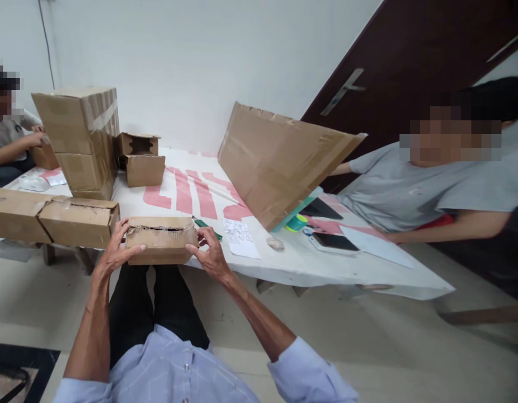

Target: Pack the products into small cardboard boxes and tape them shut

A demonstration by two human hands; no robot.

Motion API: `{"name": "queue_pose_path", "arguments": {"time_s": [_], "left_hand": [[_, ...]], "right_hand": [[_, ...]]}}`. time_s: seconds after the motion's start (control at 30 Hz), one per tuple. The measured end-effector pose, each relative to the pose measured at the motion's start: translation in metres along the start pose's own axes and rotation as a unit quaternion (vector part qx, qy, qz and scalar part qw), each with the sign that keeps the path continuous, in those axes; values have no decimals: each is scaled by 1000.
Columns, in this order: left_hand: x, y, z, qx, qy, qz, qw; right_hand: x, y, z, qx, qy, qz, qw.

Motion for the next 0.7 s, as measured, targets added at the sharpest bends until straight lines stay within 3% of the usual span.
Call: {"name": "queue_pose_path", "arguments": {"time_s": [0.3, 0.4, 0.47, 0.6, 0.7], "left_hand": [[4, -7, 2, -21, -16, -6, 1000], [3, -7, 1, -22, -17, -16, 999], [2, -5, -2, -25, -14, -17, 999], [0, -1, -9, -32, 0, 7, 999], [0, 0, -15, -39, 19, 23, 999]], "right_hand": [[2, 2, -2, 26, -16, -14, 999], [23, 28, 7, 7, 22, -44, 999], [40, 55, 11, -18, 47, -120, 991], [58, 110, 1, -59, 5, -287, 956], [56, 133, -16, -62, -26, -331, 941]]}}
Point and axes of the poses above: each hand's wrist, its own z-axis towards the middle knuckle, its own x-axis out of the back of the hand, y = z × x, the point moved 5 cm from there along z, towards the middle knuckle, and after that the axes turned 1 degree about x, right-handed, at the moved point
